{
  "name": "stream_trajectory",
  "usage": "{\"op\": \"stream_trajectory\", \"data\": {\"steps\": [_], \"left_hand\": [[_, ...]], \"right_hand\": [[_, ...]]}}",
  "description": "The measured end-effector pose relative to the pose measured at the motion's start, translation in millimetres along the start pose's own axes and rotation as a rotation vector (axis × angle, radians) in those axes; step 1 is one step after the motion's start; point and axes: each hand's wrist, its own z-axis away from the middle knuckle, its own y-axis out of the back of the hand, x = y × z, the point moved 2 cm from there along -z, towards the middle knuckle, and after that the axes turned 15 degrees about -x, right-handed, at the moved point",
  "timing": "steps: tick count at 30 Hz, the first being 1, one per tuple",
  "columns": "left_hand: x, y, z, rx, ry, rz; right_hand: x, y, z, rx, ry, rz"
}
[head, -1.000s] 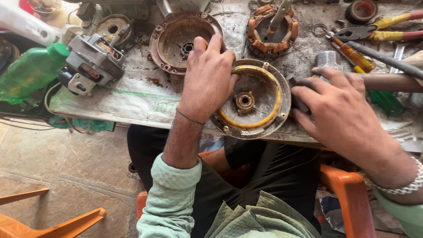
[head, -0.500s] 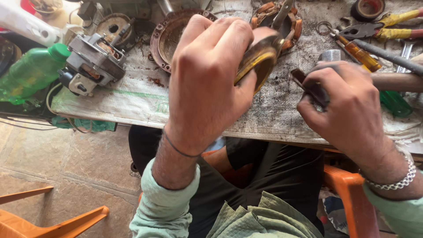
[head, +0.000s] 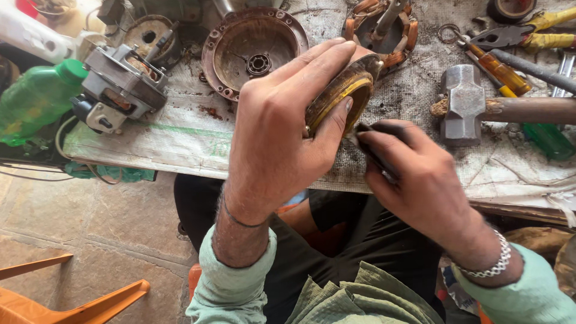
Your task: The person uses a small hammer and a metal punch to tap and adjust components on a motor armature. They then pick up a motor housing and use a scraper to remove residue from its inner surface.
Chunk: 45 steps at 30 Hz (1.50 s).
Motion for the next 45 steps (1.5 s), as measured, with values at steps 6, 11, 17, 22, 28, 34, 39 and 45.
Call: {"op": "stream_trajectory", "data": {"steps": [6, 11, 17, 22, 28, 34, 39, 45], "left_hand": [[-10.1, -10.7, -1.3, -0.001, -0.003, 0.108], [-25.2, -15.0, -0.3, -0.035, -0.011, 0.212], [-31.6, -15.9, -4.8, -0.086, -0.057, 0.214], [-29.7, -19.4, -6.3, -0.083, -0.066, 0.19], [-35.0, -17.2, -7.6, -0.113, -0.069, 0.259], [-23.3, -12.7, -11.1, -0.083, -0.066, 0.273], [-15.9, 2.0, -15.0, -0.084, -0.088, 0.196], [-15.0, 16.9, -38.7, -0.212, 0.064, 0.08]], "right_hand": [[-13.4, -19.7, -23.8, -0.115, -0.039, 0.312], [-26.5, -25.7, -23.8, -0.071, 0.174, -0.001], [-17.8, -22.9, -22.7, -0.135, 0.019, 0.34], [-17.7, -24.5, -18.3, -0.093, 0.117, 0.067], [-19.5, -32.1, -16.1, -0.053, 0.011, 0.303], [-15.0, -27.3, -17.8, -0.117, 0.051, 0.066], [-15.5, -22.3, -16.1, -0.105, -0.098, 0.541], [-18.9, -19.9, -26.5, -0.018, -0.103, 0.408]]}}
